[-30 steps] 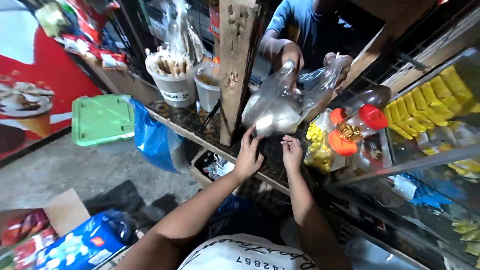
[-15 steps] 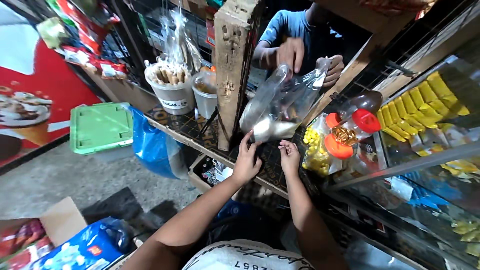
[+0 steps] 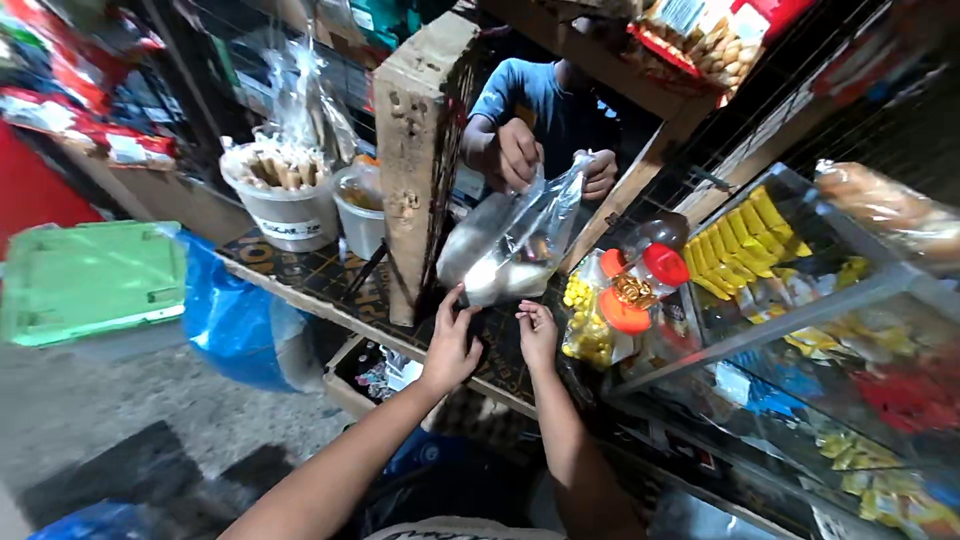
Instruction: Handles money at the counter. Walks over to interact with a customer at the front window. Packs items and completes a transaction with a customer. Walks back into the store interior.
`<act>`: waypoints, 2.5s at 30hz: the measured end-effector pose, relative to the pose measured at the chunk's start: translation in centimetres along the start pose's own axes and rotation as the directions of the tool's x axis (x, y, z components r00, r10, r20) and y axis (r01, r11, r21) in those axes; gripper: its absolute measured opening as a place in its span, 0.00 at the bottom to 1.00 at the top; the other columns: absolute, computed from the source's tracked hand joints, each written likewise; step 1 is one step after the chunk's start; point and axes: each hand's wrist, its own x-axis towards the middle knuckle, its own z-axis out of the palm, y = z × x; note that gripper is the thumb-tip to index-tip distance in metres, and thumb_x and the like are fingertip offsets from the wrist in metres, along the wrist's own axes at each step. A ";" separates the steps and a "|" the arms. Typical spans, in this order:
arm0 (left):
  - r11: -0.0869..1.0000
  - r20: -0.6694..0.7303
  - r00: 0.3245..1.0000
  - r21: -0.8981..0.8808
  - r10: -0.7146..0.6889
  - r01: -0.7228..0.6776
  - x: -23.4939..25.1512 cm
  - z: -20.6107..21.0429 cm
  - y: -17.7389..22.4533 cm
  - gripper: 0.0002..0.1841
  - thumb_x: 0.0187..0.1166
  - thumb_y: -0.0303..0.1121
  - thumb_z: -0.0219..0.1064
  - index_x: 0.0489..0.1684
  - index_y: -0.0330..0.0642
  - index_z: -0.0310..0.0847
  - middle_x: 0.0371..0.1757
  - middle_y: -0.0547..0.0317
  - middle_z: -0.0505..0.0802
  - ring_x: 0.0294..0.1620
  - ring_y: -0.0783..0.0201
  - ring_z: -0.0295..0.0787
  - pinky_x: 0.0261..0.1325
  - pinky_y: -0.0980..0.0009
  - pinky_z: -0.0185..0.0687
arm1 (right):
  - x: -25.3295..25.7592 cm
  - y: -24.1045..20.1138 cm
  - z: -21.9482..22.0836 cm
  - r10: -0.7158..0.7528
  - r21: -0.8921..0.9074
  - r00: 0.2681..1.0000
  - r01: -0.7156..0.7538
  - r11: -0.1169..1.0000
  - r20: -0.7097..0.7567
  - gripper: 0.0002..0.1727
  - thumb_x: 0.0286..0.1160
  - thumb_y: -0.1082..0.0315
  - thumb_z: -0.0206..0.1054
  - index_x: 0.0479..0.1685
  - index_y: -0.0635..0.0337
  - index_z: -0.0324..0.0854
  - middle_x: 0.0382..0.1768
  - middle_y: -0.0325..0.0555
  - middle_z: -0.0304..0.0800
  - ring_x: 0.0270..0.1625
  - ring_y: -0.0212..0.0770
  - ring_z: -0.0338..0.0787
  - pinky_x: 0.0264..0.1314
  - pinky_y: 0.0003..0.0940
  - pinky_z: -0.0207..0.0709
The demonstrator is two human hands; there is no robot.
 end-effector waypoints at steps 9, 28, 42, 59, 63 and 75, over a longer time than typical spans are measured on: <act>0.957 -0.028 0.974 -0.194 -0.225 0.215 0.4 -0.8 1.0 0.39 0.82 0.41 0.54 0.90 0.26 0.47 0.86 0.23 0.59 0.86 0.36 0.63 0.84 0.50 0.66 | 1.8 -1.4 0.2 0.372 0.307 0.910 -0.307 0.901 -0.184 0.26 0.93 0.68 0.50 0.84 0.72 0.60 0.80 0.69 0.68 0.77 0.55 0.78 0.78 0.44 0.74; 0.450 0.011 0.734 -0.783 -0.679 0.428 6.5 -1.1 2.9 0.31 0.96 0.46 0.28 0.88 0.35 0.57 0.87 0.41 0.68 0.87 0.55 0.63 0.86 0.58 0.60 | 9.1 -3.7 -0.6 0.616 0.136 0.787 -0.614 0.778 0.025 0.36 0.97 0.49 0.34 0.82 0.73 0.66 0.84 0.72 0.63 0.86 0.64 0.65 0.83 0.61 0.59; 0.478 0.015 0.767 -0.774 -0.642 0.416 6.9 -0.9 2.9 0.33 0.94 0.49 0.30 0.94 0.39 0.46 0.94 0.44 0.57 0.93 0.58 0.53 0.92 0.60 0.51 | 9.6 -3.4 -0.4 0.590 0.101 0.806 -0.592 0.800 0.050 0.38 0.96 0.44 0.28 0.88 0.64 0.61 0.88 0.65 0.61 0.89 0.60 0.60 0.82 0.67 0.56; 0.303 0.044 0.801 -0.912 -0.598 0.277 12.2 0.4 4.4 0.27 0.96 0.45 0.35 0.91 0.50 0.55 0.78 0.49 0.78 0.75 0.58 0.77 0.75 0.58 0.75 | 11.5 -4.6 0.6 0.583 0.760 0.813 -0.382 0.526 0.005 0.29 0.95 0.47 0.35 0.78 0.57 0.65 0.64 0.57 0.80 0.60 0.50 0.84 0.59 0.50 0.81; 0.269 0.046 0.826 -0.934 -0.562 0.235 14.3 0.9 4.2 0.28 0.95 0.48 0.37 0.93 0.54 0.52 0.84 0.52 0.73 0.80 0.57 0.73 0.78 0.55 0.73 | 12.6 -5.8 0.6 0.587 0.832 0.807 -0.285 0.475 -0.058 0.23 0.93 0.55 0.41 0.76 0.55 0.66 0.64 0.54 0.79 0.62 0.49 0.82 0.62 0.49 0.78; 0.299 -0.069 0.802 -0.944 -0.593 0.140 19.6 3.0 4.1 0.26 0.94 0.39 0.39 0.88 0.35 0.55 0.84 0.42 0.70 0.82 0.56 0.69 0.80 0.56 0.68 | 15.2 -5.6 1.0 0.585 0.910 0.809 -0.198 0.364 -0.058 0.33 0.94 0.42 0.33 0.90 0.51 0.51 0.85 0.49 0.65 0.84 0.48 0.71 0.82 0.48 0.69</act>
